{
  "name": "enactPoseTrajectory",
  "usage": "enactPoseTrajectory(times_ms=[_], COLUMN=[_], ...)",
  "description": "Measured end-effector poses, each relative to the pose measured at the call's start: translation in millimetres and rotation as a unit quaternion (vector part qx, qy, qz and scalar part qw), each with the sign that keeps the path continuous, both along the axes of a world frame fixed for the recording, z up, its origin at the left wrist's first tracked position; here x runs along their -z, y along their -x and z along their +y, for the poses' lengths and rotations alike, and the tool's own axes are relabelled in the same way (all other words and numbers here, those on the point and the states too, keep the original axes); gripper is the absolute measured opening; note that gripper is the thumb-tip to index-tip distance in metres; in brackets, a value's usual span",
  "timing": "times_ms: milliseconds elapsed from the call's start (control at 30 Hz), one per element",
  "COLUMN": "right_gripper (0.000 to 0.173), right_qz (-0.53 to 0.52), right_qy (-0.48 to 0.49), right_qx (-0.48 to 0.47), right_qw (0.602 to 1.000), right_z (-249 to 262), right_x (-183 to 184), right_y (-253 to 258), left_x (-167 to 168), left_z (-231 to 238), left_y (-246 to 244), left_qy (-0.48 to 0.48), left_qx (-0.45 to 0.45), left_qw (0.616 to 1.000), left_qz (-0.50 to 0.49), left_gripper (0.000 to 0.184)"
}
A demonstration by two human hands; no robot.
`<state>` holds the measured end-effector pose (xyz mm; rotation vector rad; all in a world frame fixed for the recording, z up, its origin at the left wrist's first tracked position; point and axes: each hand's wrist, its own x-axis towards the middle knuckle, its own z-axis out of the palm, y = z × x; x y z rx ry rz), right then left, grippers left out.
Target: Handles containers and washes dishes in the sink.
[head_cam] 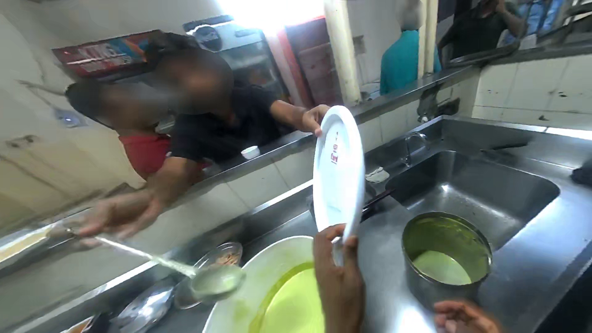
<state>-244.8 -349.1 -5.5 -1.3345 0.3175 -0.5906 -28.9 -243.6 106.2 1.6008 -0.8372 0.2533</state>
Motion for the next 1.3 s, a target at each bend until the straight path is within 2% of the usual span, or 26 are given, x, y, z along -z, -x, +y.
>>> enactPoseTrajectory(times_ms=[133,200,267,333,400,567,733,900,1067,1167,1300], right_gripper=[0.027,0.033,0.062,0.090,0.099,0.090,0.089,0.088,0.079,0.078,0.079], right_qz=[-0.049,-0.025,0.054,0.124,0.164,0.219,0.218,0.206,0.132,0.096,0.105], right_qy=[0.013,0.044,0.048,-0.009,-0.077,-0.180,-0.167,-0.149,-0.170,-0.166,-0.122], right_qx=[0.164,0.259,0.316,0.323,0.289,0.181,0.168,0.140,0.185,0.224,0.260], right_qw=[0.985,0.965,0.946,0.938,0.940,0.942,0.947,0.957,0.959,0.956,0.952], right_z=[-23.4,-39.7,-56.8,-70.2,-75.5,-88.1,-94.4,-99.8,-100.7,-99.3,-109.3], right_x=[-15.5,-14.9,-8.9,0.4,2.9,-9.9,-19.5,-17.9,-7.4,-16.8,-43.6], right_y=[25.6,34.6,39.6,36.2,26.9,2.8,5.6,46.1,94.8,117.6,129.9], left_x=[48.9,74.3,99.4,122.4,143.6,180.3,207.6,233.8,261.1,281.6,281.9], left_z=[-66.7,-85.5,-96.8,-105.2,-110.6,-113.7,-106.4,-104.9,-100.1,-103.1,-120.1], left_y=[14.4,12.9,5.0,-5.5,-13.7,-34.3,-42.9,-39.9,-38.3,-42.0,-47.7], left_qy=[-0.011,-0.017,-0.040,-0.065,-0.084,-0.118,-0.160,-0.177,-0.222,-0.270,-0.342], left_qx=[-0.011,0.003,-0.001,-0.010,-0.028,-0.077,-0.098,-0.122,-0.131,-0.151,-0.170], left_qw=[0.999,1.000,0.999,0.996,0.993,0.984,0.975,0.967,0.958,0.946,0.924], left_qz=[-0.037,-0.021,-0.036,-0.064,-0.074,-0.105,-0.122,-0.139,-0.124,-0.096,-0.020], left_gripper=[0.028,0.029,0.027,0.027,0.027,0.028,0.025,0.023,0.022,0.024,0.028])
